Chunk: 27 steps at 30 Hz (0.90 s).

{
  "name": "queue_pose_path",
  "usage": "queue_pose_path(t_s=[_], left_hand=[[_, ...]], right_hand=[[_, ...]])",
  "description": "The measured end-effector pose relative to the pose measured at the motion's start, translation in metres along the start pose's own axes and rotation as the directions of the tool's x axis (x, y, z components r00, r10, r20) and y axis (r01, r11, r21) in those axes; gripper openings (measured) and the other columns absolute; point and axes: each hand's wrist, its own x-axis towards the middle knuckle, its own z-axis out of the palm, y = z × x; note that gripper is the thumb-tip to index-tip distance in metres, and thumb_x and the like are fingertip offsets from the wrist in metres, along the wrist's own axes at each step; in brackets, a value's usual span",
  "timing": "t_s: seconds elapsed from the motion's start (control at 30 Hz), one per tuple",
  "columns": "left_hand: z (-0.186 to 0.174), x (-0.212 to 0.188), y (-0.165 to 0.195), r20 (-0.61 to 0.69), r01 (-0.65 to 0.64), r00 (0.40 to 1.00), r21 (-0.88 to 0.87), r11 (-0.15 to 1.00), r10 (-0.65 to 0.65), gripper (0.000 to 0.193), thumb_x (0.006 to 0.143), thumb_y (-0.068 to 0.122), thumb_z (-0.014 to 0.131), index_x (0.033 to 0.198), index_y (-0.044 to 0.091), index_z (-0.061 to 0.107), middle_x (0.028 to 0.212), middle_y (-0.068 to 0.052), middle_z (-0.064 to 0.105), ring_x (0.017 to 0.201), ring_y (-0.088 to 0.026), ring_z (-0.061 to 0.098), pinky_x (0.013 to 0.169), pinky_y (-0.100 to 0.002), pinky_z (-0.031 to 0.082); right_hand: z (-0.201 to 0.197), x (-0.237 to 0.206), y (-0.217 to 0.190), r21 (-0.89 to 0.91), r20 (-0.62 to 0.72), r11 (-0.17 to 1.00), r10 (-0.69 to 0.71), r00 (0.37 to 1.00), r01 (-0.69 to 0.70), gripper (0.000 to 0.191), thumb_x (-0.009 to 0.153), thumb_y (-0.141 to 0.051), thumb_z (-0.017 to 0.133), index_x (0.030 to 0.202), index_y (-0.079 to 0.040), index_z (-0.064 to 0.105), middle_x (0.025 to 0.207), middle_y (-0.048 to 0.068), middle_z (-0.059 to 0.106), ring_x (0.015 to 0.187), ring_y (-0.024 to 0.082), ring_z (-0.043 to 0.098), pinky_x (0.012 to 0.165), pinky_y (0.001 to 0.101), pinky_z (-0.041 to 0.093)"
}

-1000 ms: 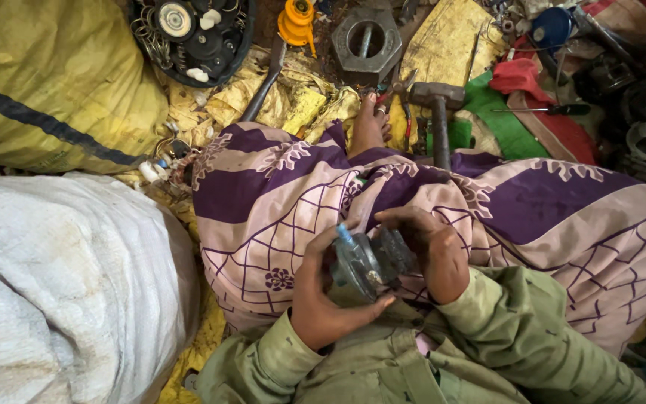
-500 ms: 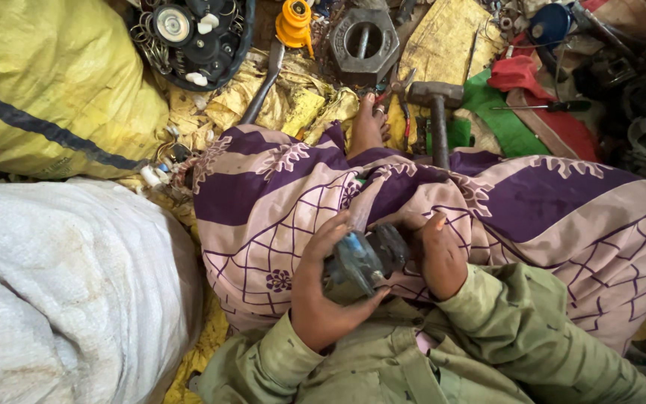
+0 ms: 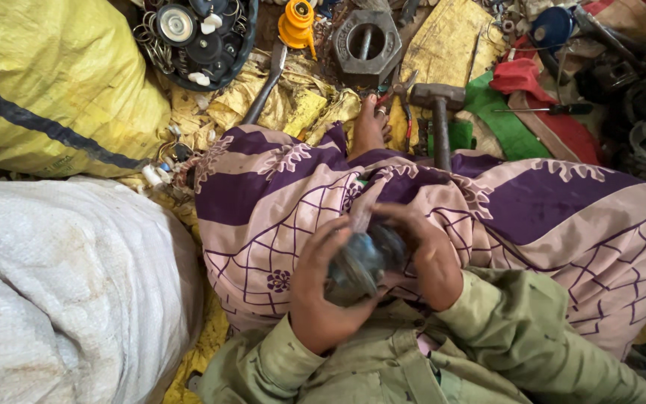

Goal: The person sits on the floor and uses a hammer and pliers to disassemble a small black electrical component. They repeatedly strike the component to separate parts and then inspect the pieces by hand.

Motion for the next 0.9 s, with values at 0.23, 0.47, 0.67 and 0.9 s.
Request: queue_pose_path(t_s=[0.23,0.47,0.67,0.9], left_hand=[[-0.004,0.005,0.001,-0.097,0.095,0.991,0.079,0.992,-0.087,0.085,0.069,0.010,0.092,0.142,0.004,0.049,0.144,-0.021,0.057,0.135,-0.039,0.060,0.113,-0.044,0.050],[-0.003,0.006,-0.001,-0.065,0.071,0.996,0.180,0.981,-0.060,0.081,0.067,0.008,0.089,0.139,0.005,0.052,0.143,-0.022,0.056,0.131,-0.042,0.061,0.108,-0.044,0.053],[-0.003,0.004,-0.002,-0.008,0.058,0.998,0.199,0.978,-0.057,0.081,0.065,0.008,0.088,0.138,0.006,0.055,0.142,-0.022,0.056,0.128,-0.043,0.062,0.105,-0.045,0.054],[0.000,0.006,-0.003,-0.028,0.120,0.993,0.139,0.983,-0.117,0.084,0.065,0.012,0.093,0.139,0.006,0.053,0.143,-0.020,0.057,0.130,-0.039,0.062,0.106,-0.044,0.054]], right_hand=[[-0.002,0.013,-0.031,-0.393,0.088,0.892,-0.205,0.975,0.223,0.046,0.097,-0.024,0.065,0.138,-0.004,0.059,0.156,0.022,0.046,0.140,0.038,0.053,0.117,0.0449,0.042],[0.007,0.018,-0.037,-0.638,0.068,0.727,-0.275,0.959,0.254,0.033,0.083,-0.007,0.074,0.116,-0.007,0.073,0.147,0.022,0.051,0.139,0.044,0.048,0.113,0.0512,0.042],[0.008,0.019,-0.036,-0.665,0.063,0.700,-0.293,0.954,0.259,0.024,0.081,-0.006,0.076,0.104,-0.007,0.072,0.144,0.021,0.054,0.137,0.043,0.050,0.112,0.0500,0.043],[0.003,0.013,-0.022,-0.525,0.017,0.826,-0.230,0.973,0.205,0.018,0.085,-0.004,0.074,0.101,-0.005,0.064,0.136,0.019,0.059,0.129,0.040,0.056,0.106,0.0475,0.046]])
